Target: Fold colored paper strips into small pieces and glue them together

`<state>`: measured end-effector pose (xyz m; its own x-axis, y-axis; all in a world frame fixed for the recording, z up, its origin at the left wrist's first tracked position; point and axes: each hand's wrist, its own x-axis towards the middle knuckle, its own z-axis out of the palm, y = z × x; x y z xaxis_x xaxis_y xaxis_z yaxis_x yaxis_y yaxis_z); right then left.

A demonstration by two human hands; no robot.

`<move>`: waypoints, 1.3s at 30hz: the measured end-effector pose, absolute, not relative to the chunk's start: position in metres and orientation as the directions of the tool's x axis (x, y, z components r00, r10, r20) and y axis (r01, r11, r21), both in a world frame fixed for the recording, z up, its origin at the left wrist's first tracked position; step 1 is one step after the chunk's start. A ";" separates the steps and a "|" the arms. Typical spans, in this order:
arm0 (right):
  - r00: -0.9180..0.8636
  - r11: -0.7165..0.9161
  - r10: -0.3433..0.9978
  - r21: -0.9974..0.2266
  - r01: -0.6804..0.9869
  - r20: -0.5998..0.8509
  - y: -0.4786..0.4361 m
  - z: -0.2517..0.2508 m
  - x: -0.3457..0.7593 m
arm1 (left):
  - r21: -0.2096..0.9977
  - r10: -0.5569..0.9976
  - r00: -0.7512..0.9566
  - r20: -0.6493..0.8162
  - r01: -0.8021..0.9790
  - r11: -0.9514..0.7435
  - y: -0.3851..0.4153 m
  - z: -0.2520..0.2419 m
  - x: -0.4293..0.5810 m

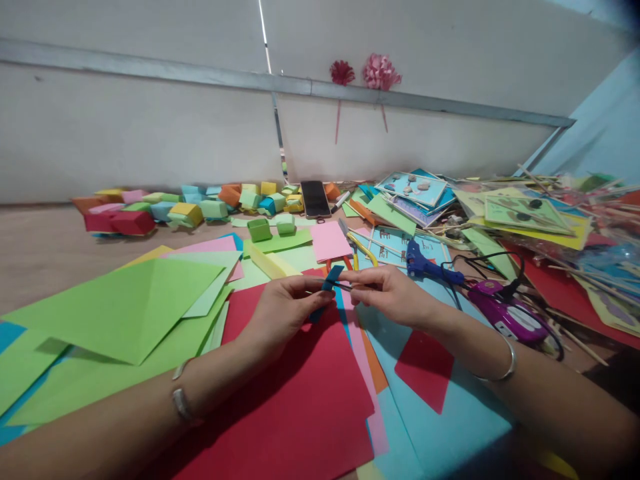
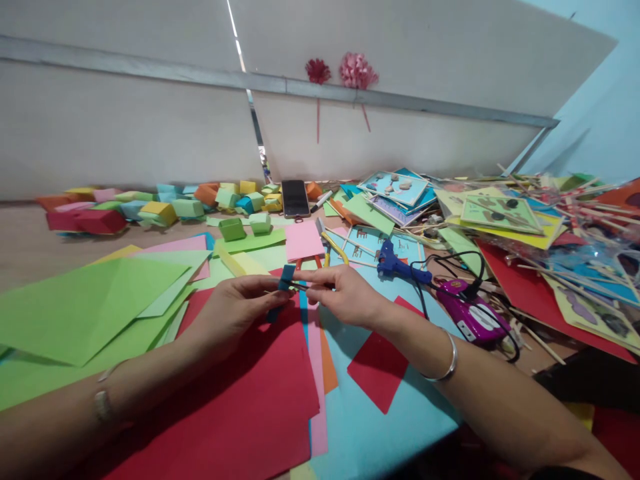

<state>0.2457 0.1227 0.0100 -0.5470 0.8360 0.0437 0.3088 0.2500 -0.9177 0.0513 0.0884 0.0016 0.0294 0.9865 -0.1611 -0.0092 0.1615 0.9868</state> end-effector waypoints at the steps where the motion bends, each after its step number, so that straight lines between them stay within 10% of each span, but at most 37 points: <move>1: -0.551 0.256 0.834 -0.913 0.318 0.042 0.123 0.010 0.246 | 0.986 0.986 0.029 -0.166 -0.002 0.166 0.088 0.002 0.052; 17: -0.558 0.391 0.814 -0.864 0.316 0.165 0.122 0.006 0.246 | 0.978 0.977 0.097 -0.192 -0.057 0.198 0.085 0.003 0.051; 30: -0.561 0.767 0.542 -0.095 0.635 0.626 0.117 -0.013 0.243 | 0.886 0.941 0.207 -0.267 -0.331 0.324 0.086 -0.002 0.050; 39: -0.516 0.771 0.509 -0.099 0.629 0.689 0.114 -0.009 0.242 | 0.899 0.927 0.298 -0.227 -0.302 0.317 0.085 -0.009 0.051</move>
